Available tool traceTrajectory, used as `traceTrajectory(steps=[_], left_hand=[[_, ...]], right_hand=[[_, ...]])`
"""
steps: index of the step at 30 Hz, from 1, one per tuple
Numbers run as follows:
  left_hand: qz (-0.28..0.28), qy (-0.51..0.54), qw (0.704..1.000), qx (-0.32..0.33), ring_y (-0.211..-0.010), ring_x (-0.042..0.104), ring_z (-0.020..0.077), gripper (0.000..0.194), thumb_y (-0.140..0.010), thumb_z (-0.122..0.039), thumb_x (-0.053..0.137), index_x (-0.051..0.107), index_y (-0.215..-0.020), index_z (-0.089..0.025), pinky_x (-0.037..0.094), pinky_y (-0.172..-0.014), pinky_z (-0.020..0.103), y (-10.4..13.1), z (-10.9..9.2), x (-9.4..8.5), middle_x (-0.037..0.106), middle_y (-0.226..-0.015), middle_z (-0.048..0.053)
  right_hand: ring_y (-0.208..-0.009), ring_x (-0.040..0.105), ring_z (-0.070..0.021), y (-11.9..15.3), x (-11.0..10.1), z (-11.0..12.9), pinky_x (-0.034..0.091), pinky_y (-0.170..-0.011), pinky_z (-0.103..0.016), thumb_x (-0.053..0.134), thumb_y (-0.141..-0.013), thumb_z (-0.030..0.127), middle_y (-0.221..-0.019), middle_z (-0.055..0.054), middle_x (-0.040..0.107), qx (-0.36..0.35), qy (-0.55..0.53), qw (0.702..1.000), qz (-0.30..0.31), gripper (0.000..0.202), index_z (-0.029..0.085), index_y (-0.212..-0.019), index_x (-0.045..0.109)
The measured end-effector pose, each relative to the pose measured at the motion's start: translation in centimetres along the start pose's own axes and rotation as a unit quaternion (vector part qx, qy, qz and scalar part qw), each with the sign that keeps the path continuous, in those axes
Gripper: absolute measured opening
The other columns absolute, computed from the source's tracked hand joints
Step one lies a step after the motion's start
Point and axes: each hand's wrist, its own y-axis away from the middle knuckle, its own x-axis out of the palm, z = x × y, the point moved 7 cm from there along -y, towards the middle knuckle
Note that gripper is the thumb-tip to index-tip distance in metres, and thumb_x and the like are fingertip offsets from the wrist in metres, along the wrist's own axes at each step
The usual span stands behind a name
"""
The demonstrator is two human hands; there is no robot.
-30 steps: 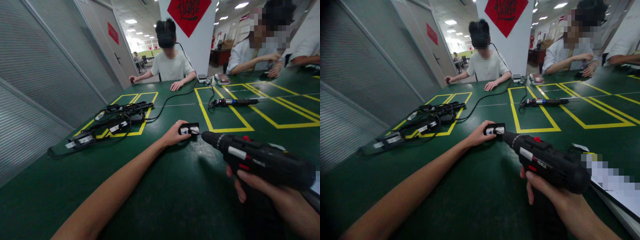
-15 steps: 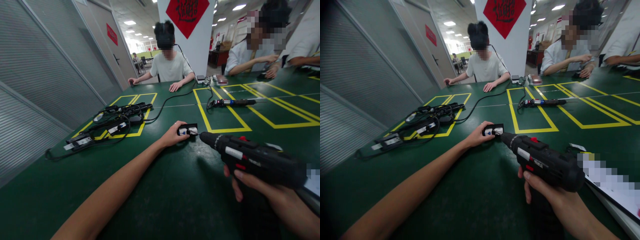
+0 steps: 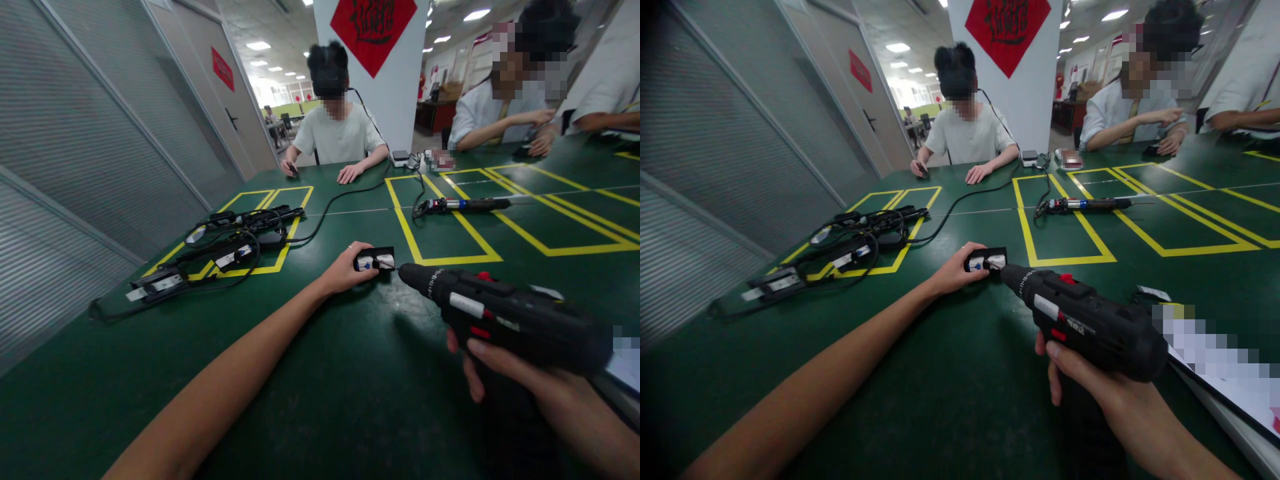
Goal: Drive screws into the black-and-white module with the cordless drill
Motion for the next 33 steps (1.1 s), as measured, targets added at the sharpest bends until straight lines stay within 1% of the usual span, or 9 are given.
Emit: traceTrajectory(steps=[3, 7, 9, 12, 16, 21, 27, 30, 33], left_hand=[[0.003, -0.004, 1.000, 0.000, -0.106, 0.052, 0.0219, 0.052, -0.074, -0.038, 0.063, 0.048, -0.120, -0.018, 0.043, -0.093, 0.037, -0.01, 0.12, 0.08, 0.052, -0.115, 0.010], [0.003, -0.005, 1.000, -0.001, -0.106, 0.052, 0.0219, 0.052, -0.075, -0.038, 0.063, 0.047, -0.120, -0.018, 0.042, -0.094, 0.037, -0.04, 0.06, 0.03, 0.052, -0.116, 0.010], [0.004, -0.006, 1.000, 0.000, -0.106, 0.052, 0.0219, 0.052, -0.075, -0.038, 0.063, 0.048, -0.120, -0.018, 0.042, -0.094, 0.037, -0.04, 0.01, 0.01, 0.052, -0.115, 0.010], [0.001, -0.005, 1.000, 0.002, -0.106, 0.052, 0.0220, 0.052, -0.074, -0.038, 0.063, 0.048, -0.119, -0.018, 0.042, -0.094, 0.037, -0.01, -0.09, -0.04, 0.053, -0.115, 0.010], [0.003, 0.001, 1.000, -0.002, -0.106, 0.052, 0.0221, 0.051, -0.074, -0.038, 0.063, 0.049, -0.120, -0.018, 0.042, -0.094, 0.038, 0.06, -0.28, -0.10, 0.053, -0.116, 0.009], [0.011, 0.012, 1.000, -0.011, -0.109, 0.051, 0.0229, 0.052, -0.074, -0.038, 0.063, 0.049, -0.121, -0.019, 0.041, -0.095, 0.039, 0.01, -0.38, -0.12, 0.052, -0.120, 0.010], [0.012, 0.022, 1.000, -0.011, -0.111, 0.051, 0.0228, 0.055, -0.073, -0.036, 0.065, 0.049, -0.123, -0.021, 0.040, -0.098, 0.040, -0.15, -0.05, -0.03, 0.052, -0.120, 0.009], [0.011, 0.027, 1.000, -0.010, -0.110, 0.051, 0.0224, 0.054, -0.073, -0.036, 0.065, 0.050, -0.123, -0.021, 0.040, -0.098, 0.039, -0.17, -0.01, -0.02, 0.053, -0.119, 0.009], [0.011, 0.029, 0.999, -0.009, -0.109, 0.052, 0.0218, 0.053, -0.074, -0.036, 0.064, 0.050, -0.123, -0.021, 0.040, -0.097, 0.039, -0.15, -0.09, -0.05, 0.053, -0.118, 0.008]], right_hand=[[-0.059, 0.063, -0.0186, 0.02, -0.04, 0.14, 0.044, -0.071, -0.034, 0.055, -0.085, 0.044, -0.063, 0.002, 0.068, -0.013, 0.009, 1.000, 0.003, 0.022, 0.025, -0.088, 0.063], [-0.064, 0.064, -0.0213, -0.10, -0.13, -0.12, 0.043, -0.072, -0.035, 0.051, -0.085, 0.049, -0.060, 0.001, 0.068, -0.014, 0.043, 0.999, 0.012, 0.028, 0.025, -0.086, 0.064], [-0.063, 0.064, -0.0217, -0.21, -0.08, -0.24, 0.043, -0.071, -0.036, 0.050, -0.085, 0.050, -0.059, 0.001, 0.068, -0.008, 0.045, 0.999, 0.016, 0.029, 0.025, -0.088, 0.064], [-0.062, 0.064, -0.0212, -0.33, -0.01, -0.04, 0.044, -0.073, -0.036, 0.051, -0.085, 0.050, -0.059, 0.001, 0.067, -0.016, 0.047, 0.999, 0.013, 0.028, 0.025, -0.086, 0.064], [-0.061, 0.063, -0.0208, -0.31, 0.08, 0.01, 0.044, -0.070, -0.035, 0.051, -0.085, 0.049, -0.059, 0.002, 0.067, -0.010, 0.035, 0.999, 0.010, 0.028, 0.025, -0.087, 0.064], [-0.064, 0.063, -0.0218, -0.09, 0.15, 0.23, 0.042, -0.077, -0.037, 0.051, -0.085, 0.048, -0.060, 0.002, 0.068, -0.009, 0.035, 0.999, 0.012, 0.027, 0.024, -0.088, 0.064], [-0.063, 0.063, -0.0207, -0.10, 0.18, 0.30, 0.043, -0.071, -0.034, 0.049, -0.086, 0.050, -0.057, 0.002, 0.066, -0.020, 0.040, 0.999, 0.017, 0.028, 0.025, -0.087, 0.063], [-0.062, 0.063, -0.0201, -0.10, 0.18, 0.10, 0.044, -0.066, -0.032, 0.052, -0.085, 0.050, -0.060, 0.002, 0.068, -0.002, 0.030, 0.999, 0.019, 0.027, 0.025, -0.090, 0.062], [-0.060, 0.064, -0.0190, -0.04, 0.07, 0.33, 0.046, -0.067, -0.032, 0.056, -0.083, 0.048, -0.060, 0.002, 0.069, 0.005, 0.008, 1.000, 0.001, 0.026, 0.024, -0.092, 0.062]])
